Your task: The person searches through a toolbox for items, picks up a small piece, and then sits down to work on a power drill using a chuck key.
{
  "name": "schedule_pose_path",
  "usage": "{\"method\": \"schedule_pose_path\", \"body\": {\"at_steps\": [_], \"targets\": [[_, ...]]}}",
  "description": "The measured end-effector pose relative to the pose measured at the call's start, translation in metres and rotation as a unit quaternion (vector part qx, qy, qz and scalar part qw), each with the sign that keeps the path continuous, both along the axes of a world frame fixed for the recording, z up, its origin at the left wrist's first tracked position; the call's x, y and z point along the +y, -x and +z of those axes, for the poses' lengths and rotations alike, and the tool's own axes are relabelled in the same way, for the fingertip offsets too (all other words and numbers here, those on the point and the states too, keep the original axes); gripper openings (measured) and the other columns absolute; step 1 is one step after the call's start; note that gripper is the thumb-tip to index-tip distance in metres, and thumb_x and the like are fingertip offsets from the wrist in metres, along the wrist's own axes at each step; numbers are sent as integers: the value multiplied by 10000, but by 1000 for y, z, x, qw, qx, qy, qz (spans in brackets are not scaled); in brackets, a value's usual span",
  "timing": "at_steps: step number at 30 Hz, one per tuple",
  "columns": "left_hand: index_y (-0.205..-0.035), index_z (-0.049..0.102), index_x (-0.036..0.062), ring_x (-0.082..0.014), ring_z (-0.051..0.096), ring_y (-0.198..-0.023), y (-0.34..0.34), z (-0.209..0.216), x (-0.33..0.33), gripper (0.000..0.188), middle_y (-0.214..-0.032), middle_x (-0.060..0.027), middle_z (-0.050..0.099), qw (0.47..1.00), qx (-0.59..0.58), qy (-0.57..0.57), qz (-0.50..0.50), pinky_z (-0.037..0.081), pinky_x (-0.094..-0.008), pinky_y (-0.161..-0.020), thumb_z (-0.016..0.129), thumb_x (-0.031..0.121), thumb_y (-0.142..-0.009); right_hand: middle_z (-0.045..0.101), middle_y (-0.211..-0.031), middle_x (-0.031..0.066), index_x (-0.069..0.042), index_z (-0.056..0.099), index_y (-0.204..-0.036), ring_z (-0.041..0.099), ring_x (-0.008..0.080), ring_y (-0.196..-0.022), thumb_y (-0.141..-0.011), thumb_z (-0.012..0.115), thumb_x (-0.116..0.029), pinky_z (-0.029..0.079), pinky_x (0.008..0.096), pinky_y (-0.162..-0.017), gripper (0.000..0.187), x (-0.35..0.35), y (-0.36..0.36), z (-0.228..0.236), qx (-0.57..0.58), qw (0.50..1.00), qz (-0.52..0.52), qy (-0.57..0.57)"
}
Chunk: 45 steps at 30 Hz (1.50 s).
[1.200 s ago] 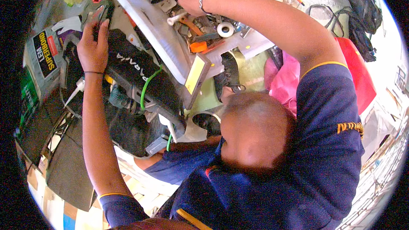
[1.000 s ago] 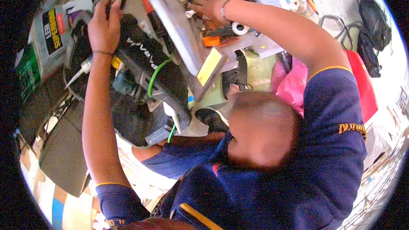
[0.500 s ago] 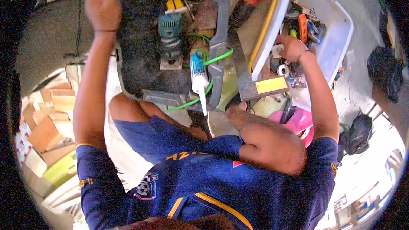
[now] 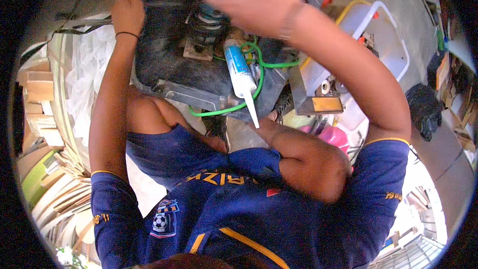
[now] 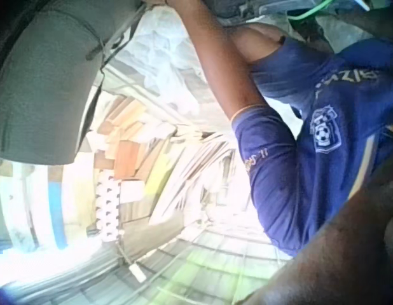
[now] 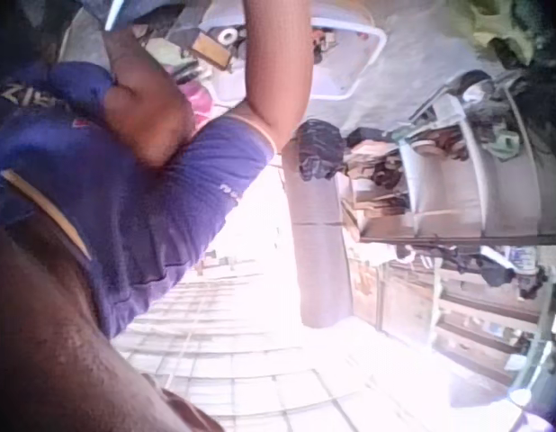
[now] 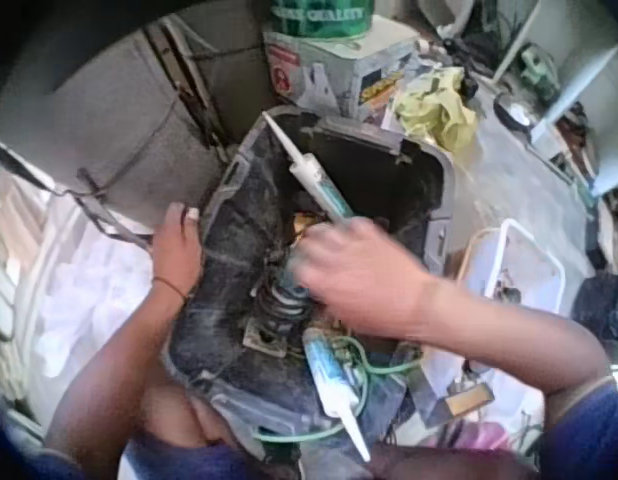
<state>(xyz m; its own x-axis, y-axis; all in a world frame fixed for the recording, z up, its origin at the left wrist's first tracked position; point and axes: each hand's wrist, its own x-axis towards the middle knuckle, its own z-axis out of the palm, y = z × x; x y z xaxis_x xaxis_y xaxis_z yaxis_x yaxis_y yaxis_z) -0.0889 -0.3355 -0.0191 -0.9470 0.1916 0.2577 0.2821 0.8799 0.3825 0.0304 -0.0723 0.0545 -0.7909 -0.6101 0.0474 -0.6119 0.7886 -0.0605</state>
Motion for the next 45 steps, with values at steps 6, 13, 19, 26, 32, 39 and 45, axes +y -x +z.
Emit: {"method": "schedule_pose_path", "body": {"at_steps": [6, 13, 19, 26, 32, 39, 45], "targets": [[-1141, 547, 80, -467, 592, -906, 2, -8, 7, 411, -967, -257, 636, 997, -57, 9, 43, 458, -546, -787, 389, 408, -950, 244, -1518, 36, -295, 396, -1389, 466, 266, -1229, -686, 745, -217, 379, 473, -987, 789, -55, 48, -97, -121, 959, 14, -258], [-1099, 508, 85, -394, 636, -839, -12, 23, 14, 311, -899, -204, 665, 986, -149, 6, 67, 499, -531, -688, 356, 328, -979, 464, -1322, 104, -222, 528, -1251, 562, 303, -1054, -542, 826, -337, 471, 422, -809, 777, -57, 31, -54, -196, 942, 28, -272], [-1089, 496, 98, -394, 642, -822, -14, 18, 13, 285, -885, -209, 662, 991, -120, 3, 60, 504, -526, -682, 357, 321, -978, 601, -979, 177, -27, 562, -1053, 644, 315, -833, -531, 834, -362, 529, 386, -688, 678, -47, -11, -25, -348, 908, -81, -218], [-973, 484, 50, -415, 615, -745, -9, 28, 18, 206, -789, -223, 636, 990, -125, -17, 61, 480, -516, -665, 428, 247, -951, 663, -955, 169, -49, 663, -952, 658, 312, -890, -527, 838, -369, 539, 392, -767, 560, -54, 0, -12, -374, 893, -107, -227], [-926, 472, 53, -401, 619, -720, -8, 25, 16, 178, -757, -215, 629, 993, -105, -4, 59, 487, -510, -651, 451, 229, -941, 658, -911, 174, -131, 609, -1104, 653, 347, -809, -496, 816, -337, 534, 417, -702, 675, -26, 33, 29, -313, 913, -64, -255], [-941, 476, 44, -400, 624, -728, -11, 20, 15, 183, -760, -220, 631, 993, -101, -3, 55, 490, -507, -660, 445, 225, -942, 580, -1169, 51, -210, 579, -1200, 577, 246, -999, -569, 804, -259, 450, 386, -770, 672, 21, 39, 4, -115, 908, -23, -402], [-970, 480, 31, -417, 623, -742, -13, 16, 9, 201, -771, -244, 633, 993, -94, -24, 61, 485, -508, -682, 438, 225, -944, 592, -1186, 62, -148, 635, -1081, 540, 236, -1106, -737, 669, -181, 451, 431, -828, 347, -16, 60, -16, -98, 957, 8, -272]]}}
